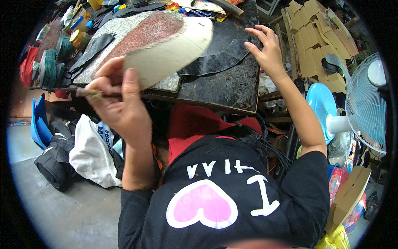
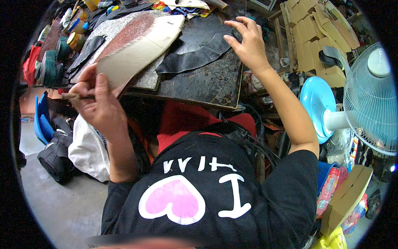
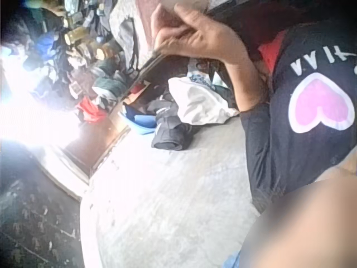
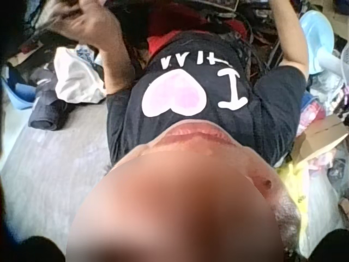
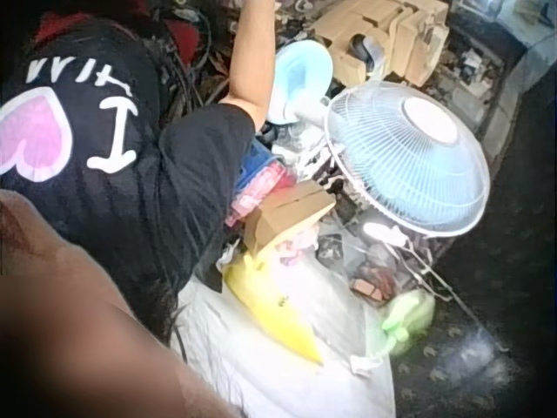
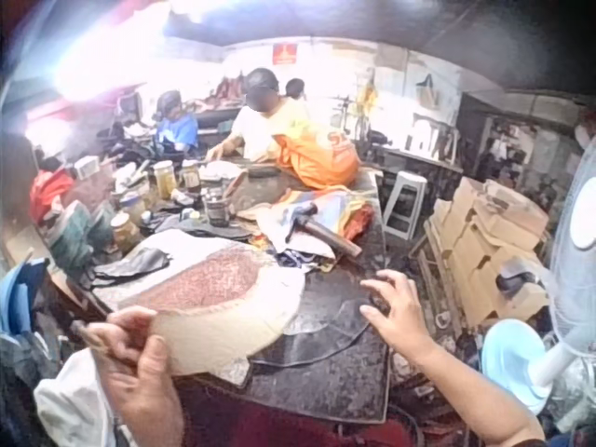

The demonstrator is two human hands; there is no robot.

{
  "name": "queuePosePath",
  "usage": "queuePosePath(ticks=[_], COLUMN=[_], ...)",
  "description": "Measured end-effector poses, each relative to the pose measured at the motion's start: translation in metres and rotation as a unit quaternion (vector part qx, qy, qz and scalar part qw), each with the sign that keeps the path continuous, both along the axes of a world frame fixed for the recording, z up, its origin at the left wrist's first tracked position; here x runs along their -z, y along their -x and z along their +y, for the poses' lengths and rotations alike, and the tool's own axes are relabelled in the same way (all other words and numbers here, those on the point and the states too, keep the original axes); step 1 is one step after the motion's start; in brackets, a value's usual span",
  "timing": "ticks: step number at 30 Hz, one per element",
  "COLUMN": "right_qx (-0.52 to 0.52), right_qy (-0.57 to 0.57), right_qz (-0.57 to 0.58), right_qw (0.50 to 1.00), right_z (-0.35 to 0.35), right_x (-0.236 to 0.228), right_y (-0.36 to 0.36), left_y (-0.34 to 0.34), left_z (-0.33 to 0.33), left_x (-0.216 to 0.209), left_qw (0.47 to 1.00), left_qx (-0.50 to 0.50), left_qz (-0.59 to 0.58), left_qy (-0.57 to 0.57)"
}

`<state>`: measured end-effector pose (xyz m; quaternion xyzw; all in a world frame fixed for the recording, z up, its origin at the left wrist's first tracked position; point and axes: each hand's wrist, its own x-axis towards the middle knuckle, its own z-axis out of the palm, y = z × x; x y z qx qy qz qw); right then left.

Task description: The person uses a hammer and a small metal tool to tap along the edge of a curved shoe part on a workbench. They repeatedly reposition the part and continue tapping along its perimeter.

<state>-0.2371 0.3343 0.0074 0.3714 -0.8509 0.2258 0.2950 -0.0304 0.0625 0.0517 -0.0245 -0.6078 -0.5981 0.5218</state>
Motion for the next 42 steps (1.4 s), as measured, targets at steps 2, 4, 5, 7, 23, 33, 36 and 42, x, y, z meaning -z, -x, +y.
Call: queuePosePath(ticks=[2, 4, 5, 7, 23, 33, 36, 42], right_qx=[-0.158, -0.319, -0.290, -0.227, -0.145, -0.216, -0.211, -0.218], right_qy=[0.134, 0.236, 0.243, 0.255, 0.424, 0.413, 0.415, 0.358], right_qz=[-0.310, -0.554, -0.594, -0.667, -0.539, -0.500, -0.518, -0.572], right_qw=[0.928, 0.731, 0.710, 0.662, 0.713, 0.730, 0.718, 0.704], right_z=[0.006, 0.009, 0.010, 0.011, 0.047, 0.053, 0.044, 0.013], right_x=[-0.013, -0.021, -0.024, -0.027, -0.046, -0.070, -0.066, -0.035], right_y=[-0.015, -0.030, -0.036, -0.046, -0.051, -0.046, -0.038, -0.012], left_y=[0.006, 0.013, 0.016, 0.019, 0.036, 0.044, 0.032, 0.000], left_z=[0.017, 0.036, 0.045, 0.062, 0.053, 0.045, 0.060, 0.058], left_x=[0.008, 0.017, 0.021, 0.027, 0.054, 0.052, 0.055, 0.067], left_qw=[0.998, 0.992, 0.988, 0.972, 0.835, 0.812, 0.843, 0.910], left_qx=[0.041, 0.088, 0.115, 0.196, -0.067, -0.057, 0.009, 0.092], left_qz=[-0.036, -0.089, -0.107, -0.098, -0.207, -0.197, -0.142, -0.193], left_qy=[0.004, 0.007, 0.004, -0.082, 0.506, 0.546, 0.519, 0.356])
